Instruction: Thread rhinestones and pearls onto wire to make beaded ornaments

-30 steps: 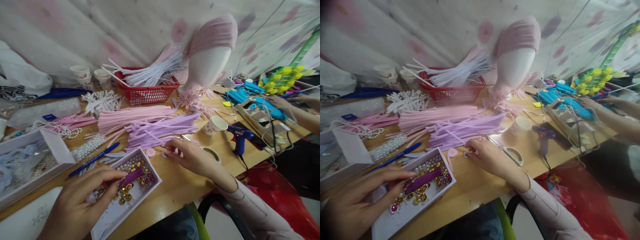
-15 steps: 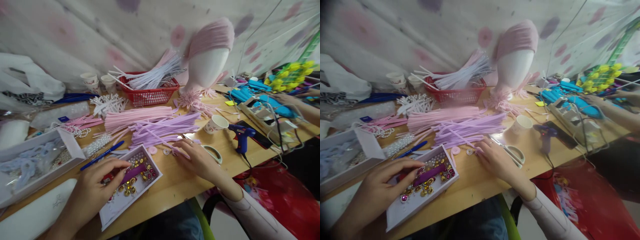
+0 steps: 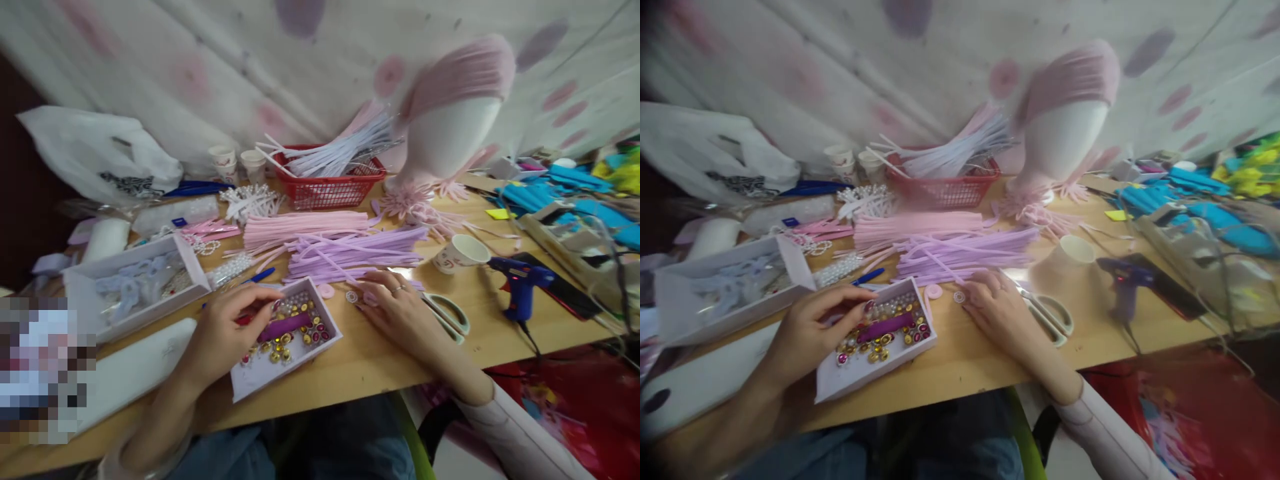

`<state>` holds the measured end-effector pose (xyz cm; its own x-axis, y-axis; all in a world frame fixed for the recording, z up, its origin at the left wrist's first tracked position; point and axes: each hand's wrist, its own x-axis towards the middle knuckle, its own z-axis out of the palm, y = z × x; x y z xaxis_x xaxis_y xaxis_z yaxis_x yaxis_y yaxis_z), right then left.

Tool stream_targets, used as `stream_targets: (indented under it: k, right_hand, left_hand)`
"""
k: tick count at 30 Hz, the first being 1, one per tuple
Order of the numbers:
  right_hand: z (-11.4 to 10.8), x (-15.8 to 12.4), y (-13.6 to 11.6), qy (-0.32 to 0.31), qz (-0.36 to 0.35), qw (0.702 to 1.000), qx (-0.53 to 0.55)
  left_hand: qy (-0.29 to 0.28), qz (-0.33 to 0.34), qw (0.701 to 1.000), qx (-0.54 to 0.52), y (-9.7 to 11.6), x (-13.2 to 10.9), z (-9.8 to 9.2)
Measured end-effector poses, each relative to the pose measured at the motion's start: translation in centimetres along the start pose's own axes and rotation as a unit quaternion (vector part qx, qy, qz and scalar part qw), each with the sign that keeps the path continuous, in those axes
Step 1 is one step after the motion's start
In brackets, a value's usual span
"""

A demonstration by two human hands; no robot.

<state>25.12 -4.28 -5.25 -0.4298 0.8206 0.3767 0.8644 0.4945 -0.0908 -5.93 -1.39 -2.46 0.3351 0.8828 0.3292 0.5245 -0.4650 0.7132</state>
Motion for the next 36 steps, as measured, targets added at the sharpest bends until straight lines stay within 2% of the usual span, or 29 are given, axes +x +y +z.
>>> stream_targets:
  k: [3, 8, 10, 13, 16, 19, 20, 21, 23, 25, 27, 29, 30, 32, 34, 36]
  right_hand:
    - [0.2, -0.8, 0.9, 0.006, -0.006, 0.999, -0.031]
    - [0.4, -1.5, 2.7, 0.024, -0.023, 0.998, -0.056]
    - [-0.3, -1.2, 3.1, 0.027, -0.015, 0.999, -0.043]
    - [-2.0, 0.2, 2.7, 0.03, -0.004, 0.999, 0.021]
    - [-3.4, 2.9, 1.4, 0.116, 0.008, 0.991, 0.06]
    - [-2.9, 5.4, 0.6, 0.288, 0.028, 0.954, 0.072]
    - [-2.4, 5.9, 0.5, 0.332, -0.006, 0.94, 0.072]
    - [-1.9, 6.3, 0.5, 0.335, -0.054, 0.938, 0.073]
    - [-0.8, 6.3, 0.8, 0.297, -0.124, 0.944, 0.077]
    - [0.1, 5.8, 1.1, 0.234, -0.164, 0.954, 0.092]
    - [0.8, 5.0, 1.4, 0.174, -0.156, 0.967, 0.105]
    - [1.3, 4.4, 1.6, 0.133, -0.114, 0.978, 0.11]
    - [1.6, 4.2, 1.7, 0.12, -0.094, 0.982, 0.114]
    - [1.9, 4.1, 1.8, 0.109, -0.071, 0.983, 0.132]
    - [1.9, 4.3, 1.7, 0.105, -0.076, 0.979, 0.156]
    - [1.8, 4.4, 1.6, 0.103, -0.095, 0.974, 0.176]
  left_hand:
    - [0.023, 0.0, 0.999, -0.035, 0.0, 0.3, 0.2]
    - [0.109, 0.098, 0.989, -0.019, 0.5, 0.6, -0.2]
    - [0.131, 0.111, 0.985, -0.017, 0.7, 0.5, -0.7]
    - [0.133, 0.087, 0.986, -0.049, 0.9, 0.3, -1.2]
    - [0.115, 0.057, 0.986, -0.109, 0.9, 0.1, -1.1]
    - [0.14, 0.047, 0.98, -0.131, 0.9, -0.5, -0.6]
    - [0.16, 0.046, 0.977, -0.135, 0.8, -0.7, -0.4]
    - [0.179, 0.045, 0.972, -0.143, 0.8, -1.0, -0.3]
    - [0.221, 0.06, 0.957, -0.179, 0.6, -1.4, -0.3]
    - [0.236, 0.075, 0.946, -0.207, 0.6, -1.5, -0.9]
    - [0.237, 0.053, 0.955, -0.17, 0.6, -1.1, -2.0]
    - [0.21, -0.053, 0.976, -0.03, 0.5, 0.0, -3.3]
    - [0.203, -0.094, 0.975, 0.02, 0.4, 0.7, -3.8]
    - [0.159, -0.141, 0.976, 0.055, 0.2, 2.3, -4.4]
    - [0.099, -0.174, 0.977, 0.075, -0.1, 3.8, -4.3]
    - [0.088, -0.192, 0.975, 0.069, -0.3, 5.1, -3.7]
